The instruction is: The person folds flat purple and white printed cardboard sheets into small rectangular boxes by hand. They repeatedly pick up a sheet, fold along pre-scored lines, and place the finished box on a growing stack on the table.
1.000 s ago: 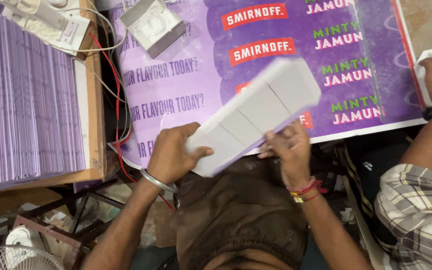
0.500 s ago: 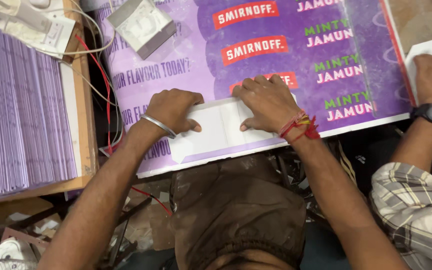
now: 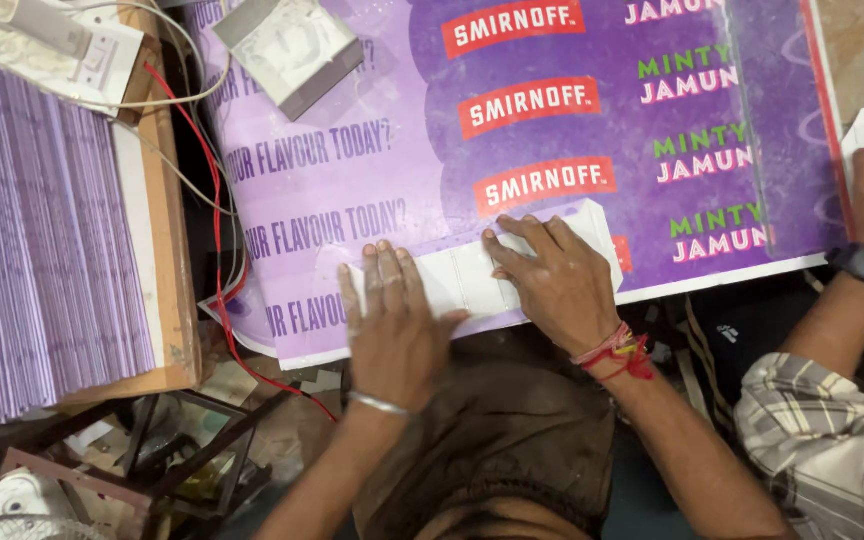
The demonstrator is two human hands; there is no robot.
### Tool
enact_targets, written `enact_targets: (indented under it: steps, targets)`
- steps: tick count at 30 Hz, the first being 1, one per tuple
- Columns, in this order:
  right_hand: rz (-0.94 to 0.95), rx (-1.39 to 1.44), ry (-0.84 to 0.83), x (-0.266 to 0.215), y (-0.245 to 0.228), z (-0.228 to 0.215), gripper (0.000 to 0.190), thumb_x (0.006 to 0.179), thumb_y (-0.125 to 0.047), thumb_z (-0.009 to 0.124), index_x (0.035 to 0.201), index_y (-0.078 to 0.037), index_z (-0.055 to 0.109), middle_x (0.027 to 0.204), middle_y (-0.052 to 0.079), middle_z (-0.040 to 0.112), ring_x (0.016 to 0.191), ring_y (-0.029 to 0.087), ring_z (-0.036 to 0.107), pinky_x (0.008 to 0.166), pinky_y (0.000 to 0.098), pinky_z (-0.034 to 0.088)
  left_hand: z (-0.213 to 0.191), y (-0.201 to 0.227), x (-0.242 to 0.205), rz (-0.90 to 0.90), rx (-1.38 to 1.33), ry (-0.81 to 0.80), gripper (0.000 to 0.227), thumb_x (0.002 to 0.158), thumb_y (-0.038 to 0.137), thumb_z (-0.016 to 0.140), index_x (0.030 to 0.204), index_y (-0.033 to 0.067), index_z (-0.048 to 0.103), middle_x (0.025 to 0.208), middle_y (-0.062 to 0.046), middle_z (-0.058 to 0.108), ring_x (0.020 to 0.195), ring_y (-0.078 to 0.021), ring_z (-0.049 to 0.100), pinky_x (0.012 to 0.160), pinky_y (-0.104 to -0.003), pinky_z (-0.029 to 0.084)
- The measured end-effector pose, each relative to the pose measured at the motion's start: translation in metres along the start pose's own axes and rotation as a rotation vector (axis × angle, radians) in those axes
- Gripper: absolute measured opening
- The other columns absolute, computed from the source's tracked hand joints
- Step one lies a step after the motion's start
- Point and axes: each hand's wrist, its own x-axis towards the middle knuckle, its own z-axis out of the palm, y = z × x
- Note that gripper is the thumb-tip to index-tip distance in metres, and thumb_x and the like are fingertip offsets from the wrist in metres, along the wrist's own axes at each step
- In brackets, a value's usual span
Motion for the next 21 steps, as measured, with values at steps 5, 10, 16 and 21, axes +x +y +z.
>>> enact_targets:
  steps: [5, 10, 16, 21]
  targets:
    - [-0.002, 0.034, -0.039, 0.013, 0.007, -0.012, 0.041, 0.072, -0.022, 0.081, 0.112, -0.015, 0.079, 0.113, 0.001, 0.072, 0.094, 0.022, 0.064, 0.075, 0.0345, 0.056, 0.011, 0.043, 0.030, 0.132, -0.090, 0.134, 0.085, 0.092, 0.051, 0.063, 0.148, -0.0111, 0.045, 0.154, -0.028, 0.046, 0.151, -0.0400, 0.037, 0.126, -0.061, 0.014]
    - [0.103, 0.117, -0.005, 0.017, 0.008, -0.016, 0.035, 0.071, -0.029, 0.083, 0.105, -0.019, 0.080, 0.106, -0.003, 0.073, 0.089, 0.022, 0.063, 0.070, 0.0348, 0.054, -0.008, 0.012, 0.007, -0.057, -0.025, 0.215, 0.089, 0.089, 0.057, 0.061, 0.140, -0.0149, 0.044, 0.147, -0.033, 0.045, 0.144, -0.0422, 0.037, 0.116, -0.069, 0.014]
    - [-0.055, 0.055, 0.021, 0.022, 0.023, -0.008, 0.034, 0.066, -0.035, 0.083, 0.094, -0.017, 0.076, 0.089, 0.002, 0.065, 0.092, 0.025, 0.063, 0.073, 0.0423, 0.051, 0.003, 0.024, 0.017, -0.019, -0.067, 0.225, 0.077, 0.096, 0.048, 0.060, 0.141, -0.0126, 0.047, 0.144, -0.039, 0.045, 0.141, -0.0502, 0.038, 0.118, -0.064, 0.021]
    - [0.066, 0.038, -0.022, 0.017, 0.027, -0.020, 0.035, 0.071, -0.036, 0.081, 0.097, -0.014, 0.073, 0.088, 0.005, 0.066, 0.084, 0.026, 0.066, 0.067, 0.0404, 0.052, -0.003, 0.052, 0.006, 0.162, -0.370, 0.220, 0.059, 0.099, 0.037, 0.063, 0.142, -0.0030, 0.054, 0.144, -0.027, 0.056, 0.141, -0.0428, 0.048, 0.120, -0.065, 0.025]
